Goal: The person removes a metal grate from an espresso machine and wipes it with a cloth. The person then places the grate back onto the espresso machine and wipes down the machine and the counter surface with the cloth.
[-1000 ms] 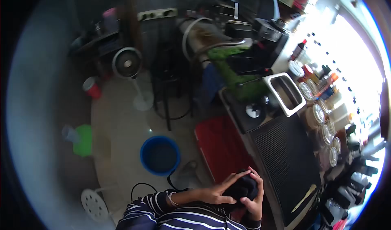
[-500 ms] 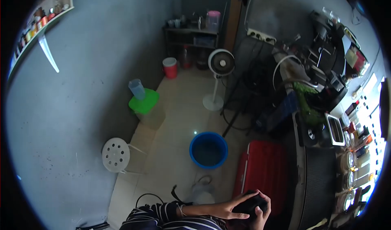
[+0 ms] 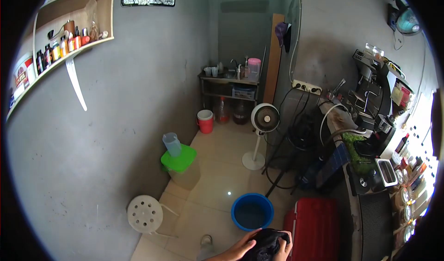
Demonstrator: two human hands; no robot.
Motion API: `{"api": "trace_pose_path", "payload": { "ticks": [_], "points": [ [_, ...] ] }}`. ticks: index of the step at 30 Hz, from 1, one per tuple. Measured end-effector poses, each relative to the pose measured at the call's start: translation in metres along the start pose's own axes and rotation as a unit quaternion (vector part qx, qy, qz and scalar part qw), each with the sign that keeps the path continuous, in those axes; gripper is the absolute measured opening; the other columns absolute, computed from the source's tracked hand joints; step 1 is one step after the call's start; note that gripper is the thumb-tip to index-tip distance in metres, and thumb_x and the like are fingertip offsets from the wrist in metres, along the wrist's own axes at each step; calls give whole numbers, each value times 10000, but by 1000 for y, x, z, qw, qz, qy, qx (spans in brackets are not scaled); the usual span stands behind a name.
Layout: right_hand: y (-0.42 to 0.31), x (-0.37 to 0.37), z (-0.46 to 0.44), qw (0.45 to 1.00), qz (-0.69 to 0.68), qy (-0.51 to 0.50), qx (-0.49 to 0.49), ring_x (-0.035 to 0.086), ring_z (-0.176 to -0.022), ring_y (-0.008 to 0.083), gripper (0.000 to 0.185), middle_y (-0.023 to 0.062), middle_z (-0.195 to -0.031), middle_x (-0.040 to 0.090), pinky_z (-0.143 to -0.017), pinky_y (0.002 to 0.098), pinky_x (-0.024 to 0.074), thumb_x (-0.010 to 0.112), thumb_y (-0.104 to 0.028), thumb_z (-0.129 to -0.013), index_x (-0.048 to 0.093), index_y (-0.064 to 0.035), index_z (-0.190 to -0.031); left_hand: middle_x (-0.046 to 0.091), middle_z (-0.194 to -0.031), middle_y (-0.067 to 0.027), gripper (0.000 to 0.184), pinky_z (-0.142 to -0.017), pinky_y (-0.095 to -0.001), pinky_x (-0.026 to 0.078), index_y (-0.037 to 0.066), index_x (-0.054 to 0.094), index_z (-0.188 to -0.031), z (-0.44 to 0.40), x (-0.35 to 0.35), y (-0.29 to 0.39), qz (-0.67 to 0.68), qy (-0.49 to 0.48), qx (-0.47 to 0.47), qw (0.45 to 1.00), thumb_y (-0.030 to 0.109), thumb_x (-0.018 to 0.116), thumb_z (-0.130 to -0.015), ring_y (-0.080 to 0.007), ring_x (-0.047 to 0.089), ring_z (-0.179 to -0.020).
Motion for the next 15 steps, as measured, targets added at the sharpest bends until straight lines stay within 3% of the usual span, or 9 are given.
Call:
{"api": "trace_pose_path", "payload": {
  "ticks": [3,5,8,11,12,15],
  "points": [
    [-14,60,-6,996,35,-33,-81,483,-801,104,240,35,-925,537,-702,239,419,372,-165,-911,541,-55,-1041,386,-1327,-116,580,-1044,-359,258,90,314,-1352,24,-55,5,-30,25,-4,999,395,491,-892,-216,344,-1248],
    [6,89,-6,999,-8,-47,-3,484,-849,127,252,40,-941,541,-767,249,402,369,-142,-897,547,-24,-1031,380,-1333,-112,604,-1049,-365,249,94,306,-1356,32,-78,17,-20,23,12,999,405,505,-878,-218,339,-1252],
    [-18,142,-6,986,-13,-127,-111,506,-923,167,232,80,-984,550,-818,278,406,397,-76,-854,548,-5,-1015,370,-1342,-107,642,-1055,-374,235,99,294,-1362,29,-102,36,-6,-6,32,999,419,527,-858,-221,332,-1257],
    [-28,170,-6,980,-21,-119,-158,514,-988,205,226,117,-1044,552,-867,308,401,429,-51,-826,541,5,-1014,361,-1351,-102,680,-1062,-383,222,103,282,-1368,20,-126,54,13,-41,42,998,434,549,-838,-224,325,-1262],
    [-22,174,-7,976,-34,-132,-168,503,-1051,238,246,144,-1150,511,-899,334,394,464,-44,-807,526,4,-1040,358,-1354,-100,693,-1064,-386,217,105,278,-1370,17,-134,58,19,-50,44,998,439,557,-831,-225,323,-1263],
    [-23,192,0,967,-15,-121,-224,466,-1106,274,311,169,-1212,460,-926,372,379,504,-71,-792,496,3,-1095,348,-1363,-95,732,-1071,-396,204,110,266,-1376,14,-153,66,36,-81,43,995,453,579,-811,-228,316,-1268]
  ]
}}
Point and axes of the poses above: each hand's wrist, its own z-axis away from the middle knuckle, its own x-axis out of the palm, y = z × x, the point moved 7 cm from there along -z, towards the middle knuckle
